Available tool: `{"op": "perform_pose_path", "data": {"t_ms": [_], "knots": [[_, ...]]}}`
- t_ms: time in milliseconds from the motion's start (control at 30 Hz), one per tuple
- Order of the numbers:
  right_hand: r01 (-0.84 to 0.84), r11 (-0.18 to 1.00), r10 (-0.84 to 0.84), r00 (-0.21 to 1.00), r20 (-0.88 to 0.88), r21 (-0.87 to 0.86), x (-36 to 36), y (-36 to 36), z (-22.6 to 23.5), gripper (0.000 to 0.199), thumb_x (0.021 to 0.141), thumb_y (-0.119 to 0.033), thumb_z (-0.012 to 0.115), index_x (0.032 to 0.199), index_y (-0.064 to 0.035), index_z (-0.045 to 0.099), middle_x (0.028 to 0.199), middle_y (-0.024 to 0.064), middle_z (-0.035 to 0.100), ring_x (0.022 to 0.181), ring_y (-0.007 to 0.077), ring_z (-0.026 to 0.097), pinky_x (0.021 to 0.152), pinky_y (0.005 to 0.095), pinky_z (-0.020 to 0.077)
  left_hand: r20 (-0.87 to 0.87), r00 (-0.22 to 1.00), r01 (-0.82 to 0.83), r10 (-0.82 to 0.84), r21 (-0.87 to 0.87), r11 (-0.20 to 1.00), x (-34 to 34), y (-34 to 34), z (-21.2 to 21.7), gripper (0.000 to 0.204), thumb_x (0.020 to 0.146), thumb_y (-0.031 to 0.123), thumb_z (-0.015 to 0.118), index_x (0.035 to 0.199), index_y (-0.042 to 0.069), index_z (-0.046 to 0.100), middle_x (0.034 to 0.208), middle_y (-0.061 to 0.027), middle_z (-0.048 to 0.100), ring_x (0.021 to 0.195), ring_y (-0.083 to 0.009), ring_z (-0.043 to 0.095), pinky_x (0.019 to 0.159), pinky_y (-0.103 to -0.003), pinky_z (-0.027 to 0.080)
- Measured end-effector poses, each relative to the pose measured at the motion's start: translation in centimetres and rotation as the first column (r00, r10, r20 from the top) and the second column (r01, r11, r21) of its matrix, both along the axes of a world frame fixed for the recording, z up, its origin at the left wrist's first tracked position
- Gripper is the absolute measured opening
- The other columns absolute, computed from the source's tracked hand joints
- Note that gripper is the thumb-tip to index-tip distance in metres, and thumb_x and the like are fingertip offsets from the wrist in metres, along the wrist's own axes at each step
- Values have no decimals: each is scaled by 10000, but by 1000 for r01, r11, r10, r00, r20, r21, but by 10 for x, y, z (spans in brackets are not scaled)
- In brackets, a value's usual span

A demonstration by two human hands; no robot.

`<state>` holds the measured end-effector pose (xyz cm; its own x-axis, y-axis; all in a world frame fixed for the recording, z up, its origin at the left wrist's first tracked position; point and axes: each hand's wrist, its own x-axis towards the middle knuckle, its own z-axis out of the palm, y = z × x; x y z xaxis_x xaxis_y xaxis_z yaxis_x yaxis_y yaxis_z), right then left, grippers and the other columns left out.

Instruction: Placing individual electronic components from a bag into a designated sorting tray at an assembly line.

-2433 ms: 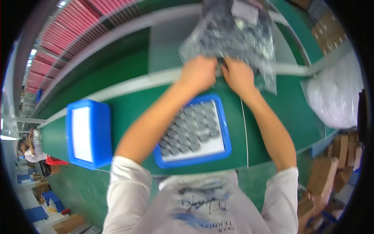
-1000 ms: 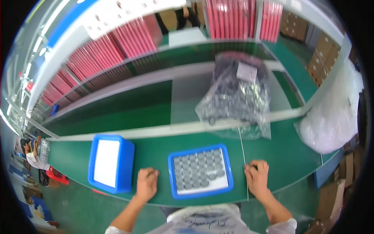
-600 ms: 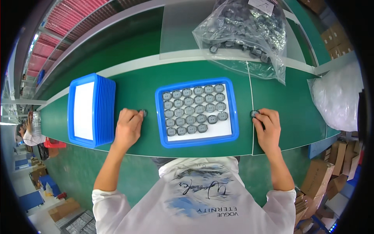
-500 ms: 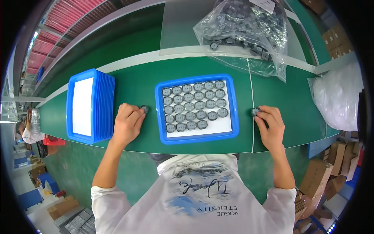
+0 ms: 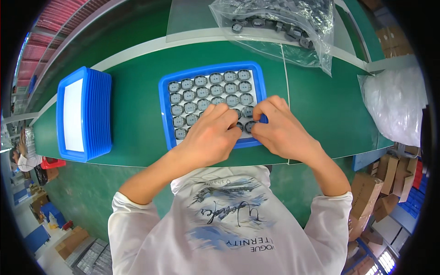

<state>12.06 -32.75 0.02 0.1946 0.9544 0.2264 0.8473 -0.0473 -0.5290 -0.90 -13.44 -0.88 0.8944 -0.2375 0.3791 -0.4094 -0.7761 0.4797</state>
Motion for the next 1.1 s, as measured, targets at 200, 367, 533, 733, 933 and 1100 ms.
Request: {"op": "perform_pose_path", "data": {"t_ms": [200,367,533,733,933,1100], "knots": [[-20,1000,20,1000,20,-20,4,3,-4,119,727,-81,768,759,-47,659,1036,82,552,1042,303,494,895,427,413,14,999,-48,48,1,999,2,-2,-9,77,680,33,684,686,15,609,826,-88,491,828,-269,499,724,-376,415],[20,1000,-20,1000,-24,6,7,7,0,135,753,-97,787,835,-48,690,1054,79,576,1067,303,514,876,415,436,-30,998,-64,64,-2,998,0,7,-7,90,696,36,722,725,21,638,851,-92,511,858,-272,509,740,-373,421],[544,833,-540,755,-372,-103,16,5,7,151,906,-129,729,993,-16,681,761,69,667,669,129,624,575,290,495,44,947,-310,318,-126,942,-19,34,21,165,737,31,803,890,32,743,920,-81,627,846,-260,590,716,-358,482],[366,803,-594,549,-588,-470,23,24,7,226,920,-121,695,1008,72,617,687,88,663,514,140,613,443,276,477,0,706,-684,708,-260,682,-95,63,-3,64,823,24,754,885,18,735,853,-69,630,794,-186,578,627,-301,419],[347,816,-576,558,-597,-463,28,30,7,133,887,-59,641,881,65,594,646,117,656,469,172,619,437,308,506,-94,549,-786,831,-397,474,-156,57,13,39,834,19,732,835,-14,710,798,-58,599,768,-168,536,605,-293,366],[375,845,-530,501,-684,-381,44,71,28,98,876,-52,626,888,44,608,682,89,655,510,162,622,433,296,513,179,411,-752,894,-487,444,-201,85,47,58,845,23,690,821,-30,695,804,-73,596,767,-184,517,677,-296,392]]}}
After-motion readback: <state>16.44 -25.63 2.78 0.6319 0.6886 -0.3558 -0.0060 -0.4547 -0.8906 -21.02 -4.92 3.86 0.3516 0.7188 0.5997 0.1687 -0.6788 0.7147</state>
